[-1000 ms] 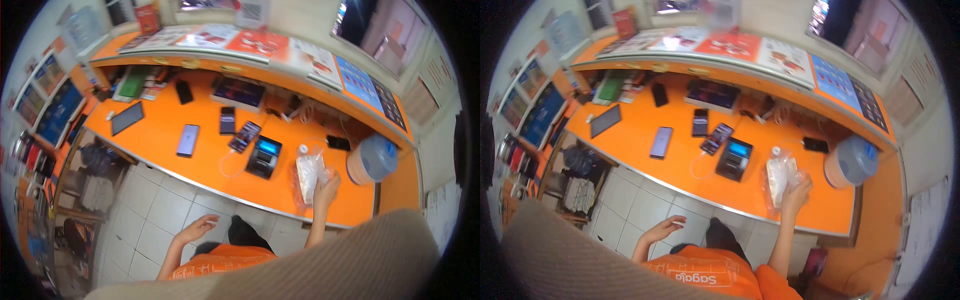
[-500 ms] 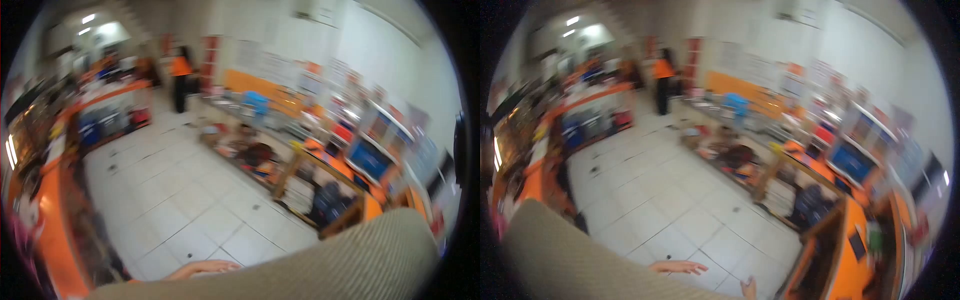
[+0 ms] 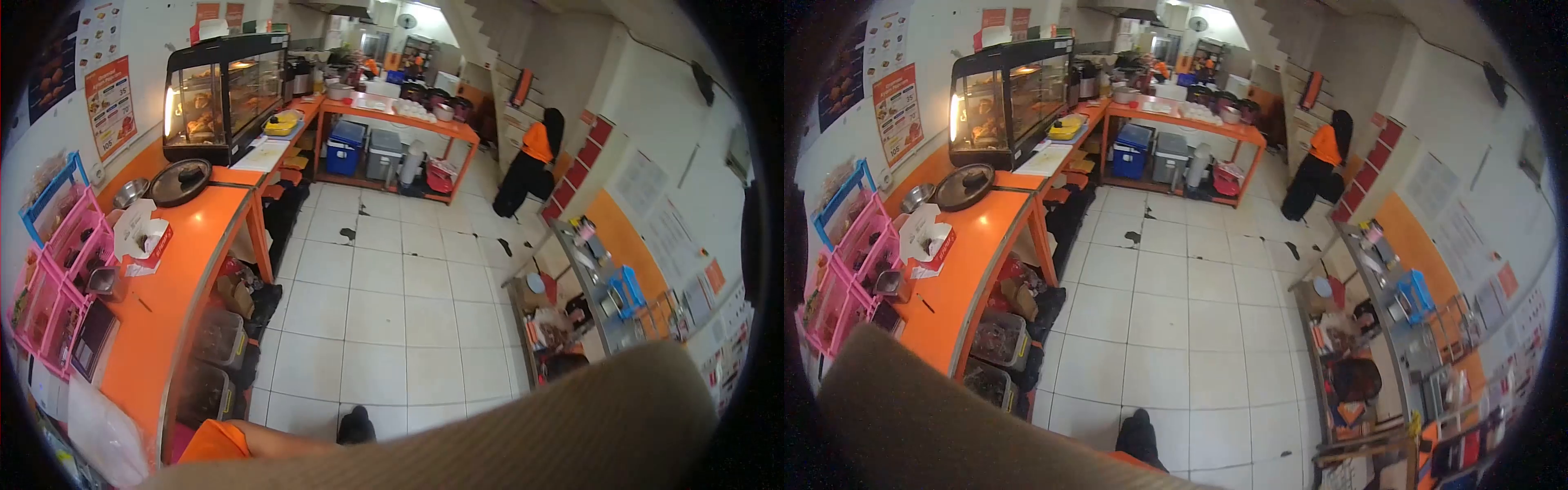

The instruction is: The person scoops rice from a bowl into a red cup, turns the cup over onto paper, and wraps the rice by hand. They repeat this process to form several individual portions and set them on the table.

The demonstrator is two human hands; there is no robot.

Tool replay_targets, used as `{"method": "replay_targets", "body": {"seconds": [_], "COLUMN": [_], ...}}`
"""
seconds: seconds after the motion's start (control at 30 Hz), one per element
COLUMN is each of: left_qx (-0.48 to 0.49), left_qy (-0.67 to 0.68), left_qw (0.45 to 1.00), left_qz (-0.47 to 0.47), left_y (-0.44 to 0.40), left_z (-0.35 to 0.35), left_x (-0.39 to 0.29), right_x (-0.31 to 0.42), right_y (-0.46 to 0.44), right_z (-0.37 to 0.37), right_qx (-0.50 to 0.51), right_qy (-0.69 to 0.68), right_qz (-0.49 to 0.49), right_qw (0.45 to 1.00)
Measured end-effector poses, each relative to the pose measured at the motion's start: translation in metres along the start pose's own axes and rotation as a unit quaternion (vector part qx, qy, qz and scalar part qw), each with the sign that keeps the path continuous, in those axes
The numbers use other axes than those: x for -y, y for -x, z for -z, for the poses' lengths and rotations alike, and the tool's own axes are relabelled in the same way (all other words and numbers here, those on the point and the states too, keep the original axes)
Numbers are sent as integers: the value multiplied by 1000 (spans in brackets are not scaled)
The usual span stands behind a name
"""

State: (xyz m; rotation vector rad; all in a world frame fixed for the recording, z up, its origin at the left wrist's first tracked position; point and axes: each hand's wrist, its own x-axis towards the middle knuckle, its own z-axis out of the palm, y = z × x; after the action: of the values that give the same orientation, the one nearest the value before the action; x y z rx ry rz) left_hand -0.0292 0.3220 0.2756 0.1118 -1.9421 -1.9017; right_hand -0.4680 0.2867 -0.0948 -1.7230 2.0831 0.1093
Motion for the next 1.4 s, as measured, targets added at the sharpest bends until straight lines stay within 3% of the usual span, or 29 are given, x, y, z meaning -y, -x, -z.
{"method": "replay_targets", "body": {"seconds": [0.1,0.17,0.27,0.33,0.37,0.4,0.43,0.47,0.6,0.7,0.77,0.87,0.97,1.07,1.2,1.4], "left_qx": [-92,-153,-240,-294,-319,-342,-364,-385,-425,-416,-394,-351,-305,-265,-231,-205], "left_qy": [-15,-19,-22,-22,-23,-24,-23,-23,-31,-37,-46,-51,-56,-59,-65,-75], "left_qw": [995,986,968,952,944,936,928,919,901,905,915,933,949,960,968,971], "left_qz": [32,55,76,79,78,77,78,77,80,75,70,63,60,64,75,99], "left_y": [-5,-3,7,18,24,31,39,47,78,94,97,93,84,73,58,53], "left_z": [71,117,176,214,231,250,269,291,393,483,544,637,733,829,957,1115], "left_x": [-5,-8,-13,-14,-13,-11,-8,-6,-4,-14,-21,-28,-27,-23,-32,-69], "right_x": [-28,-35,14,178,255,336,401,480,627,651,635,571,562,575,603,691], "right_y": [-104,-186,-334,-385,-420,-430,-436,-395,-425,-462,-488,-589,-662,-740,-846,-998], "right_z": [-5,-10,-28,28,18,27,36,80,51,48,63,22,59,88,125,158], "right_qx": [13,-22,-178,-176,-127,-47,-51,101,198,188,234,279,299,270,229,194], "right_qy": [62,109,146,-1,-44,-42,-2,-134,-80,-42,24,160,159,120,77,67], "right_qz": [-54,-42,125,340,313,357,534,395,491,615,564,564,383,217,80,52], "right_qw": [997,993,965,924,940,932,844,903,845,765,791,760,859,930,967,977]}}
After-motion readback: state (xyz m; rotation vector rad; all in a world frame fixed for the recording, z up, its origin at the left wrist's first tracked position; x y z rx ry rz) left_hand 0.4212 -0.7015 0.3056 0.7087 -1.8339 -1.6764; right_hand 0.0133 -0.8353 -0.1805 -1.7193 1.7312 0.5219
